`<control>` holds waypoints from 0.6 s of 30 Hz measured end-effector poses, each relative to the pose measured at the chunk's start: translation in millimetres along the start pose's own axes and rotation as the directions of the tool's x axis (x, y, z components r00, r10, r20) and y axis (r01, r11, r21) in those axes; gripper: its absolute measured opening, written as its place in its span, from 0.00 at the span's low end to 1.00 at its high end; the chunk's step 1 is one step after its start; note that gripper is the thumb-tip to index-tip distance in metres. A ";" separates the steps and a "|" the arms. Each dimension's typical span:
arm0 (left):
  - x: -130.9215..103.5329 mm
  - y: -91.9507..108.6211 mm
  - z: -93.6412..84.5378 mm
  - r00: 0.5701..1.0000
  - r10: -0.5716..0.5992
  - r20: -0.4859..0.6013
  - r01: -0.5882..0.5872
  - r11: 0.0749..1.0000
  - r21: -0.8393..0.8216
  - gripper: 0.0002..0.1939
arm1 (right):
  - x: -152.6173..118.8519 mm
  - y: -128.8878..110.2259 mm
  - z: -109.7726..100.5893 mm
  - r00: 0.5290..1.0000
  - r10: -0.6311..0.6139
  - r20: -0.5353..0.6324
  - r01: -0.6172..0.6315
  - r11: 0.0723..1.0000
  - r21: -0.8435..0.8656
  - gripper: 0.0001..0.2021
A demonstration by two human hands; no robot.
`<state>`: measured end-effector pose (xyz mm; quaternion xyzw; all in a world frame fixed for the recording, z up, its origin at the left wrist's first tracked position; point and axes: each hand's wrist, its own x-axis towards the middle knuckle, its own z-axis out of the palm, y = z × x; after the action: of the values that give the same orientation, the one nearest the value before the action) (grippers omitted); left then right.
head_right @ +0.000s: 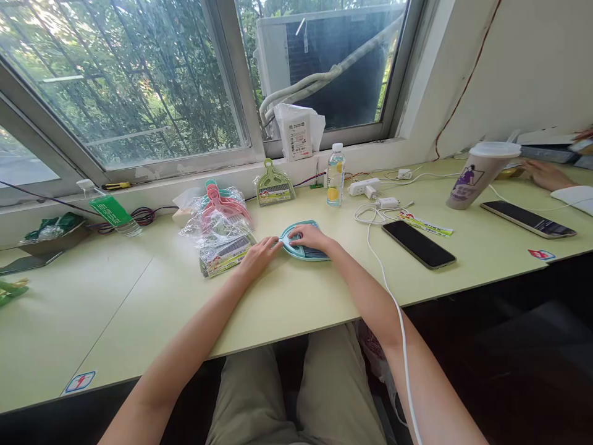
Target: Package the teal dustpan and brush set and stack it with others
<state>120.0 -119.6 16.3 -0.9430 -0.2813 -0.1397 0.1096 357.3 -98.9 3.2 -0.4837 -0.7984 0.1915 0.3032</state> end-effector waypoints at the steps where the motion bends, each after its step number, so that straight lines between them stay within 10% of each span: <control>1: 1.1 1.3 0.5 1.000 -0.002 0.000 0.002 1.000 0.013 0.20 | 0.5 0.9 1.0 1.000 -0.005 -0.004 0.005 1.000 0.012 0.13; 18: 4.1 2.6 0.0 0.982 -0.059 0.178 0.041 0.993 0.106 0.26 | 3.4 -1.5 11.5 0.994 -0.011 -0.112 0.012 1.000 0.008 0.10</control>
<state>124.8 -119.7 17.4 -0.9376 -0.3205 -0.0414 0.1282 347.4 -96.8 -3.4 -0.4879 -0.7820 0.1660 0.3506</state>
